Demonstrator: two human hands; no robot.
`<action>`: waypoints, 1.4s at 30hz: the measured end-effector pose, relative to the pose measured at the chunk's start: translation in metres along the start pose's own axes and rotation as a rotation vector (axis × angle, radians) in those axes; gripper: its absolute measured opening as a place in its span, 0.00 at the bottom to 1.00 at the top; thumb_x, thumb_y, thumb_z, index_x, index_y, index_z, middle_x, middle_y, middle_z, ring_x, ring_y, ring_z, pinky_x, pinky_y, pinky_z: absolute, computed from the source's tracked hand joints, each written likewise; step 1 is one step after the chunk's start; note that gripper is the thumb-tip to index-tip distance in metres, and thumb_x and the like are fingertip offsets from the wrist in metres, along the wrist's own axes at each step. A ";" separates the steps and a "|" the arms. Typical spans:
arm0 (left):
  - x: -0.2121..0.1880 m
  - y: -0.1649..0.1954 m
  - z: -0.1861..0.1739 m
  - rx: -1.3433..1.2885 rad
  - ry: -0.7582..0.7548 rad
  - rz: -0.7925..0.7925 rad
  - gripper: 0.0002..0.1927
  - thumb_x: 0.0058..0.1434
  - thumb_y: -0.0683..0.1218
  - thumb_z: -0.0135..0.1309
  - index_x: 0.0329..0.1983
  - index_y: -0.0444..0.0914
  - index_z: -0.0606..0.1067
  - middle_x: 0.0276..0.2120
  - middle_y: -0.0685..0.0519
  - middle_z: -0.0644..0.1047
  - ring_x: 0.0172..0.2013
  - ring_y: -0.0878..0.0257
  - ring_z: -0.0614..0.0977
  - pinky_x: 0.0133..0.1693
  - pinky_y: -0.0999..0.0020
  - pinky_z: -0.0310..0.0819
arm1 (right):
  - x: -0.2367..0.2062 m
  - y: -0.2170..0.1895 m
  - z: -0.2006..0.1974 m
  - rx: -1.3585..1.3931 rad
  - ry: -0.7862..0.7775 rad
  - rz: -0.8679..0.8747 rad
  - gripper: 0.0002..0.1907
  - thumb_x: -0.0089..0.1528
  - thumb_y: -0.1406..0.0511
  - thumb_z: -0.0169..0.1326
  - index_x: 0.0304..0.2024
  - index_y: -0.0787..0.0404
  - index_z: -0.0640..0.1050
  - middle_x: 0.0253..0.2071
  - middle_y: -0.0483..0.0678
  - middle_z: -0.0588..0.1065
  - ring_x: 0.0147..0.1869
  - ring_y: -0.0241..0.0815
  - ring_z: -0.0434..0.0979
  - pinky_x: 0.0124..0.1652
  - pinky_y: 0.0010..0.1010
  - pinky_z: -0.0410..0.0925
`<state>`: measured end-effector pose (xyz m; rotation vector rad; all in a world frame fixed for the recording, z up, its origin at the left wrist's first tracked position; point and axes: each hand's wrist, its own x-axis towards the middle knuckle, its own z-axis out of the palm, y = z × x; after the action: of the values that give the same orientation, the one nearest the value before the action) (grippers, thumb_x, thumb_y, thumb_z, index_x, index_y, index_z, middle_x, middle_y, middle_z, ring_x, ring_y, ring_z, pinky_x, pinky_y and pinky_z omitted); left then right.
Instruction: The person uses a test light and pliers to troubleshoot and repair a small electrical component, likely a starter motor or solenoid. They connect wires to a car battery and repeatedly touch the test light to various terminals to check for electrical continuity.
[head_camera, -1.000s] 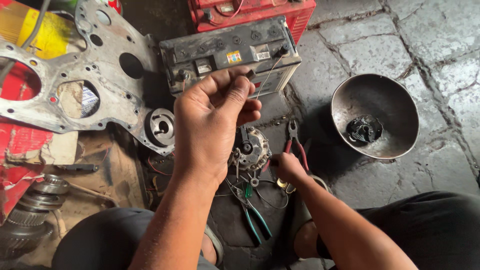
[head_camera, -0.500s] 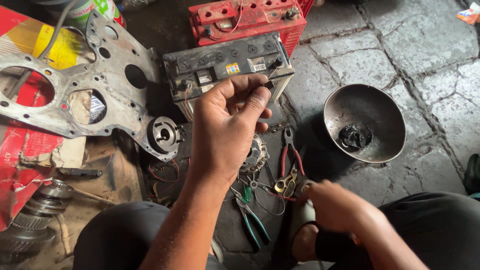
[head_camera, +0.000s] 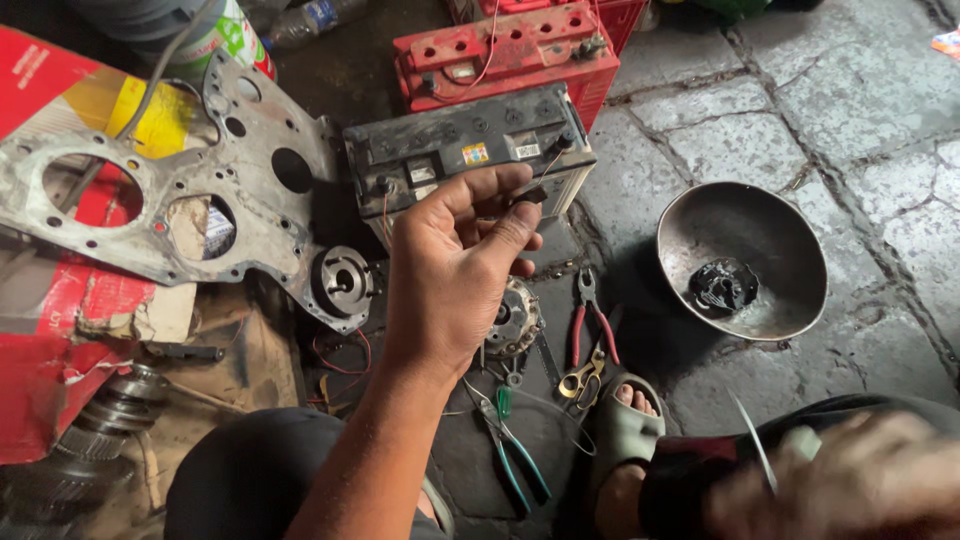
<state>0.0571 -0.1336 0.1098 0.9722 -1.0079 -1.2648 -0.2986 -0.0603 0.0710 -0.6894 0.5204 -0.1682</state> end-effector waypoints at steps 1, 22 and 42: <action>0.001 -0.001 0.001 -0.005 -0.005 -0.003 0.11 0.64 0.40 0.59 0.49 0.33 0.80 0.36 0.56 0.82 0.31 0.71 0.81 0.32 0.74 0.80 | 0.004 -0.016 0.006 0.070 -0.050 -0.065 0.16 0.75 0.59 0.48 0.52 0.63 0.80 0.34 0.54 0.78 0.31 0.51 0.78 0.33 0.41 0.75; 0.005 -0.009 0.019 0.101 -0.006 0.075 0.10 0.65 0.30 0.56 0.48 0.32 0.75 0.42 0.48 0.81 0.38 0.69 0.80 0.38 0.76 0.74 | 0.159 -0.120 0.073 0.217 0.676 -1.087 0.13 0.67 0.76 0.49 0.53 0.65 0.68 0.43 0.59 0.78 0.46 0.51 0.83 0.48 0.46 0.77; -0.004 -0.005 0.030 0.091 -0.004 0.336 0.08 0.62 0.32 0.62 0.43 0.30 0.77 0.43 0.47 0.84 0.41 0.67 0.85 0.44 0.72 0.83 | 0.155 -0.103 0.101 -0.398 0.959 -1.299 0.14 0.62 0.81 0.56 0.47 0.69 0.69 0.43 0.59 0.80 0.47 0.44 0.85 0.47 0.30 0.80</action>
<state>0.0272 -0.1308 0.1131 0.8270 -1.1851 -0.9491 -0.1114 -0.1311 0.1405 -1.2558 0.9556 -1.7103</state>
